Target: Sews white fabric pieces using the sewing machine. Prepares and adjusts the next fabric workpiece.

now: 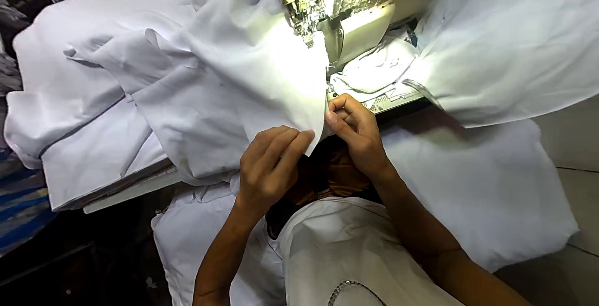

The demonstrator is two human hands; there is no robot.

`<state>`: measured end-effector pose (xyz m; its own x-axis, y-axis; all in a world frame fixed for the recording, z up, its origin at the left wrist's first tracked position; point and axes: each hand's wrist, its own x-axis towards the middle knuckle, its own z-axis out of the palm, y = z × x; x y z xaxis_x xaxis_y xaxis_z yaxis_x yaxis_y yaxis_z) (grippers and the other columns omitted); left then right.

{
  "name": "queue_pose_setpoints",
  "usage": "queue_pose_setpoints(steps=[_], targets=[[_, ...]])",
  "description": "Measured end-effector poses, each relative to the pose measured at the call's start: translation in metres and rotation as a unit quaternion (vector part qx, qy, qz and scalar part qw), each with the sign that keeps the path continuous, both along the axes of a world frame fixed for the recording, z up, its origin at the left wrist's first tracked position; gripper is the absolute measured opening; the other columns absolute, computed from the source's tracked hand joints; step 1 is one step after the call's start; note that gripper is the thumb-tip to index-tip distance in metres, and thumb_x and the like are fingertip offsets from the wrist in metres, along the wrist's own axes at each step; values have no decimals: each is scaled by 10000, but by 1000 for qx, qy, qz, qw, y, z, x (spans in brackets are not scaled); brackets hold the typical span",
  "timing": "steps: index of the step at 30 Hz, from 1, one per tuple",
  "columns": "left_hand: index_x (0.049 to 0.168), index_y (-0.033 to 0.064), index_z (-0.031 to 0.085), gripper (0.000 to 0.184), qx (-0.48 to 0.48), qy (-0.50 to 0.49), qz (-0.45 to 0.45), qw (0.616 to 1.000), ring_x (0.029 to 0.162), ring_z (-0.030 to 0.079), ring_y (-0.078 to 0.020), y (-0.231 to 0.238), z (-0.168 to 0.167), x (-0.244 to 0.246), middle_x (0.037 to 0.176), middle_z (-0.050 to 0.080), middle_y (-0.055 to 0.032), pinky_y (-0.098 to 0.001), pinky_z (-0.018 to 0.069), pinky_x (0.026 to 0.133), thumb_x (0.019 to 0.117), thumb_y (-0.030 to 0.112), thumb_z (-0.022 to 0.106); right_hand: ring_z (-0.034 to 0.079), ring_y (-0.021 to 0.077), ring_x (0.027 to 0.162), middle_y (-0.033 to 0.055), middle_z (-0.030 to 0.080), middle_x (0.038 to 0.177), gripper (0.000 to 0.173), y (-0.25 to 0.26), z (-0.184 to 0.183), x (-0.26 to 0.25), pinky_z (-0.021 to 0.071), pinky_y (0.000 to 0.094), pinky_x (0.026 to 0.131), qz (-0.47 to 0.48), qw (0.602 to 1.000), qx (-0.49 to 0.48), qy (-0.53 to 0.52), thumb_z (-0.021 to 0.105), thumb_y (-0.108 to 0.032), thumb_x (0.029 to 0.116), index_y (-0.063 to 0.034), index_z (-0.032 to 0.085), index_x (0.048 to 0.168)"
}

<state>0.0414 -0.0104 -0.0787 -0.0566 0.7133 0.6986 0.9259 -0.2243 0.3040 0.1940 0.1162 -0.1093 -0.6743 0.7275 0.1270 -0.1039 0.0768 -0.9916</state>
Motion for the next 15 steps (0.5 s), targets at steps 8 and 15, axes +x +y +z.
queue_pose_setpoints(steps=[8, 15], targets=[[1088, 42, 763, 163, -31, -38, 68, 996, 880, 635, -151, 0, 45, 28, 935, 665, -91, -241, 522, 755, 935, 28, 708, 585, 31, 548, -17, 669, 722, 122, -6, 14, 2, 470, 172, 472, -94, 992, 41, -78, 646, -184, 1022, -73, 696, 1011], [1111, 64, 780, 192, -101, 7, 114, 988, 829, 659, -198, 2, -4, 62, 887, 693, -93, -283, 533, 701, 948, 51, 679, 606, 17, 589, -21, 675, 750, 108, -9, 9, 12, 505, 163, 515, -115, 987, 64, -95, 626, -147, 1026, -65, 697, 1021]])
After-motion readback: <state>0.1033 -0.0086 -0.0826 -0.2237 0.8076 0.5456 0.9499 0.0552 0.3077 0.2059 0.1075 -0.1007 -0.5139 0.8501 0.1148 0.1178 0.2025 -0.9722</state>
